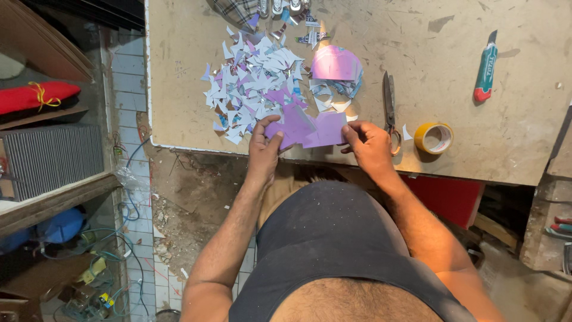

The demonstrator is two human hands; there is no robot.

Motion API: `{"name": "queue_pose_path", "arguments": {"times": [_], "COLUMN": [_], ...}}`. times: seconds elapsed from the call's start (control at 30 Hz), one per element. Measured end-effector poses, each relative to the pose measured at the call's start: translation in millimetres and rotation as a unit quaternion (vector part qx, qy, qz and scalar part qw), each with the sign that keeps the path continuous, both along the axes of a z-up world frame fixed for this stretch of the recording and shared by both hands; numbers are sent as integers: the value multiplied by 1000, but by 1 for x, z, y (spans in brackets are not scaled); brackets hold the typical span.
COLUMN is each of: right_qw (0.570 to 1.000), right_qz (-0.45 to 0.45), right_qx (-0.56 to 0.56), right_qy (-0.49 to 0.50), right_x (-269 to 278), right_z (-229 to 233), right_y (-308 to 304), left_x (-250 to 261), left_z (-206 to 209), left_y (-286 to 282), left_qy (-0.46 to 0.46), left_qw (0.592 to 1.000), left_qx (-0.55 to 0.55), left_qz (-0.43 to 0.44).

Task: The person repeatedly folds and cuts purple paper sheets into smaller pieces using scissors. The cut pieces accumulate on the table. The person occasionally pauses to adjust the paper or reposition the scissors.

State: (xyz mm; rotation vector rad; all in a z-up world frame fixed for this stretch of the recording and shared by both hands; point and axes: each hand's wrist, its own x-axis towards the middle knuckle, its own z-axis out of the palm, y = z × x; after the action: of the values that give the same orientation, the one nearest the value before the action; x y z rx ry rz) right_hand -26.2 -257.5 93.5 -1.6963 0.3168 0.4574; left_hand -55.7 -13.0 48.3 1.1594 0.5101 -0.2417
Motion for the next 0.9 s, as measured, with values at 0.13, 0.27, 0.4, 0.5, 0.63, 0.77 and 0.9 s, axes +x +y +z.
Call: {"name": "queue_pose_path", "arguments": {"times": [0.13,0.27,0.4,0.5,0.63,0.77,0.9], "right_qw": [927,959,933,875,840,851,845], "right_qz": [115,115,170,186,179,175,163], "right_qx": [-329,-68,-38,-128,-228,-212,-214], "right_qy": [-137,-249,-313,-428,-457,-448,-462], "right_x": [1,-5,2,10,3,-5,-5], "right_z": [0,-7,-33,-59,-79,-86,-84], "right_y": [4,4,11,13,15,18,16], "left_x": [4,0,2,6,8,4,0], "left_z": [0,5,8,-4,-26,-44,-50], "left_y": [0,-28,-53,-56,-52,-48,-45], "left_qy": [-116,-104,-255,-249,-318,-334,-345], "left_qw": [982,968,907,897,852,835,822], "left_qx": [151,208,319,358,411,430,443], "left_qz": [-16,-90,-103,-70,-69,-76,-99]}}
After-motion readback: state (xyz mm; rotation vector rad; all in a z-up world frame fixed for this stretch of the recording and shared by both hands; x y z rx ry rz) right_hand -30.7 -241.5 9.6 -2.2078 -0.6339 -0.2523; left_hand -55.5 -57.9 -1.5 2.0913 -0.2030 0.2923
